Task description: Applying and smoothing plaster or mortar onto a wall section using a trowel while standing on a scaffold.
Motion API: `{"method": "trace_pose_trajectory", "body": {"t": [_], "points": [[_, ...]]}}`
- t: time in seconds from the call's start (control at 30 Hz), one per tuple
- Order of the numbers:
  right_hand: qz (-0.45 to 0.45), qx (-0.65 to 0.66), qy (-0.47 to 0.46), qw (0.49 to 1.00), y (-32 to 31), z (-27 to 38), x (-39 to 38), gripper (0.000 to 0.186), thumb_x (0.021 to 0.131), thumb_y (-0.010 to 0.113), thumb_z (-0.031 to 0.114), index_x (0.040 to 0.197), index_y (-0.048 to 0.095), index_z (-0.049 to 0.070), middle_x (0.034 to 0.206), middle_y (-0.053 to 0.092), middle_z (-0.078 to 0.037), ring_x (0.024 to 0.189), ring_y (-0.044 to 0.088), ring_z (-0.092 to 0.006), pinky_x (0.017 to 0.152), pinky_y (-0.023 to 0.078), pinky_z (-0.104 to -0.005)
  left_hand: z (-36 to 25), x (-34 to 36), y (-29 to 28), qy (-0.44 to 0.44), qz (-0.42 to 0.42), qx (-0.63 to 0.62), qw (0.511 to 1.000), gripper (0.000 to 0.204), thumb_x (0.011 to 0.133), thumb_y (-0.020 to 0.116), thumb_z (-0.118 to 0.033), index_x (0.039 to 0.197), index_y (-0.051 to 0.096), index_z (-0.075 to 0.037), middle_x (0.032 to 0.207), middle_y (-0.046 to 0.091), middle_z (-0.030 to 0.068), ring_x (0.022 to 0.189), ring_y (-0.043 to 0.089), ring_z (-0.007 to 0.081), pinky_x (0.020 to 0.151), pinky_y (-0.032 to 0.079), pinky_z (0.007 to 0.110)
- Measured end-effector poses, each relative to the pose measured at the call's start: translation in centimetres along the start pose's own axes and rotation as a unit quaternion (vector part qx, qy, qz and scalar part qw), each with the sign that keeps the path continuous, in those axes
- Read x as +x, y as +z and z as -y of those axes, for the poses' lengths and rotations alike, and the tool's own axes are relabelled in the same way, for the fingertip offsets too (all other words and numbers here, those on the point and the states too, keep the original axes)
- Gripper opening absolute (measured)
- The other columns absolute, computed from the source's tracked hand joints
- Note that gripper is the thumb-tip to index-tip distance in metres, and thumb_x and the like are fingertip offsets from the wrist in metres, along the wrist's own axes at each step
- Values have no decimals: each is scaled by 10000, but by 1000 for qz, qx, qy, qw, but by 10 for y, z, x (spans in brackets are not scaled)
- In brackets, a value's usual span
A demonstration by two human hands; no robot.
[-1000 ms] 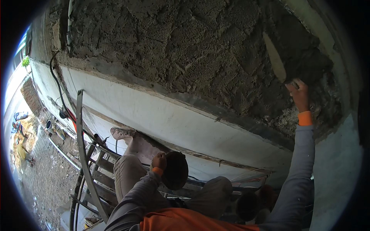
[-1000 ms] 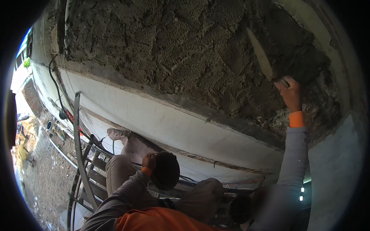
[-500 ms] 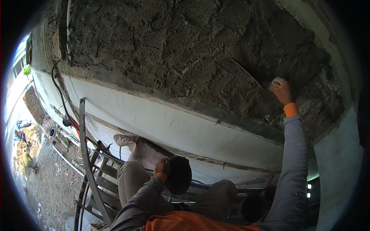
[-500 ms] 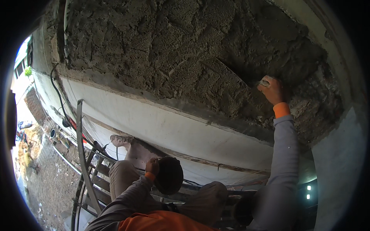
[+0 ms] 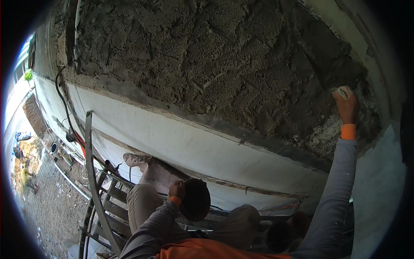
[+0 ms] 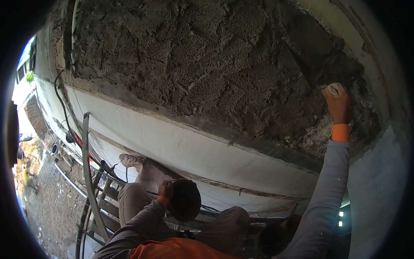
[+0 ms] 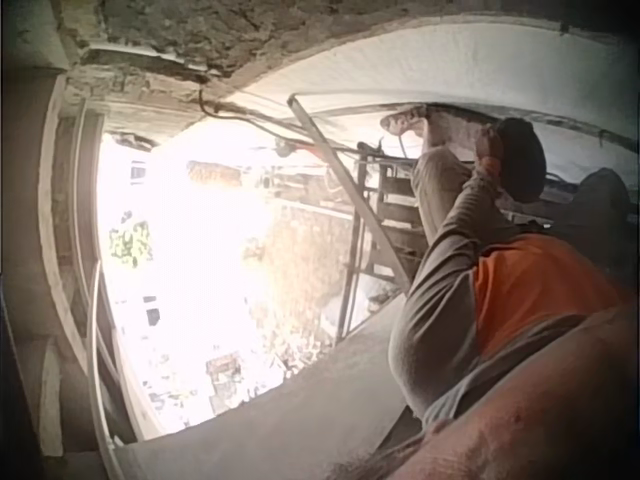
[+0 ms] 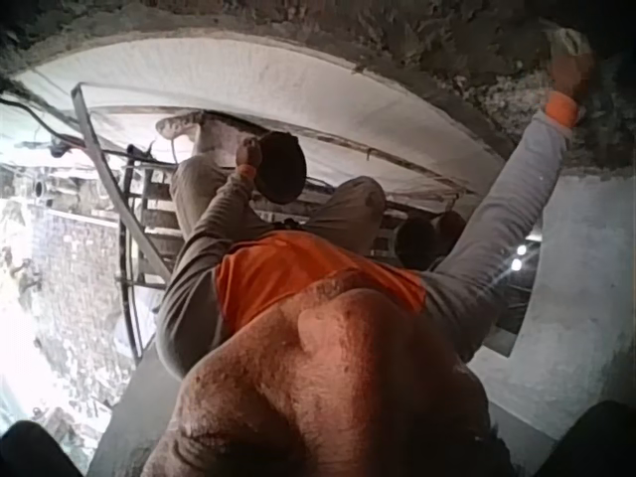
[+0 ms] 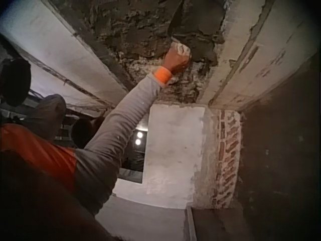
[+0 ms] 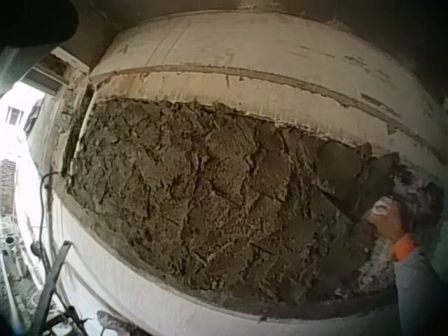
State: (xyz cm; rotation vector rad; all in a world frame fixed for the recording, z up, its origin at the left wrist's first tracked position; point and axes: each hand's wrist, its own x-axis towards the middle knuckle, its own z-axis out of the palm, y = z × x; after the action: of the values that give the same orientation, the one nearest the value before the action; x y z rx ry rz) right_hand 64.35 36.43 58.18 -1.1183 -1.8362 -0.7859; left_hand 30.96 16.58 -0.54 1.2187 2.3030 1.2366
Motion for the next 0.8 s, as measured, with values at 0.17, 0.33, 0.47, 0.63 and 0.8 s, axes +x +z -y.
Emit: {"method": "trace_pose_trajectory", "body": {"t": [0.17, 0.33, 0.47, 0.63, 0.8], "points": [[39, 244, -7, 969, -2, 9, -4, 297, 695, 690, 245, 862, 596, 20, 750, 593, -46, 659, 564, -158, 619, 453, -284, 1, 4, 5, -94, 14, -45, 994, 303, 847, 397, -254, 887, 610, -42, 854, 610, 226, 815, 565, 422, 738, 437, 491], [270, 608, 54, 745, 49, 35, -13, 251, 696, 722, 231, 778, 564, 54, 664, 529, -14, 533, 501, -102, 492, 417, -256, 7, 2, 11, -112, 21, -63, 991, 328, 850, 397, -285, 900, 619, -49, 853, 608, 237, 828, 564, 427, 753, 433, 489], [72, 460, 222, 857, 61, 37, -13, 255, 727, 713, 246, 702, 529, 71, 602, 476, 14, 438, 434, -51, 395, 341, -212, 6, -2, 10, -70, 9, -34, 997, 325, 845, 412, -289, 890, 619, -42, 834, 606, 239, 812, 567, 426, 751, 437, 486], [24, 438, 211, 873, 55, 39, -21, 234, 735, 700, 209, 669, 524, 70, 611, 474, 30, 460, 420, -41, 419, 329, -214, 5, -2, 9, -94, 18, -61, 993, 330, 841, 416, -288, 872, 620, -30, 822, 603, 242, 802, 566, 429, 745, 437, 486], [146, 202, -56, 967, 100, 80, -41, 211, 642, 688, 154, 676, 536, 11, 637, 537, -119, 591, 549, -247, 542, 422, -343, 8, 0, 12, -43, 5, -48, 998, 332, 840, 417, -287, 870, 619, -25, 829, 603, 243, 807, 565, 427, 751, 432, 484]]}}
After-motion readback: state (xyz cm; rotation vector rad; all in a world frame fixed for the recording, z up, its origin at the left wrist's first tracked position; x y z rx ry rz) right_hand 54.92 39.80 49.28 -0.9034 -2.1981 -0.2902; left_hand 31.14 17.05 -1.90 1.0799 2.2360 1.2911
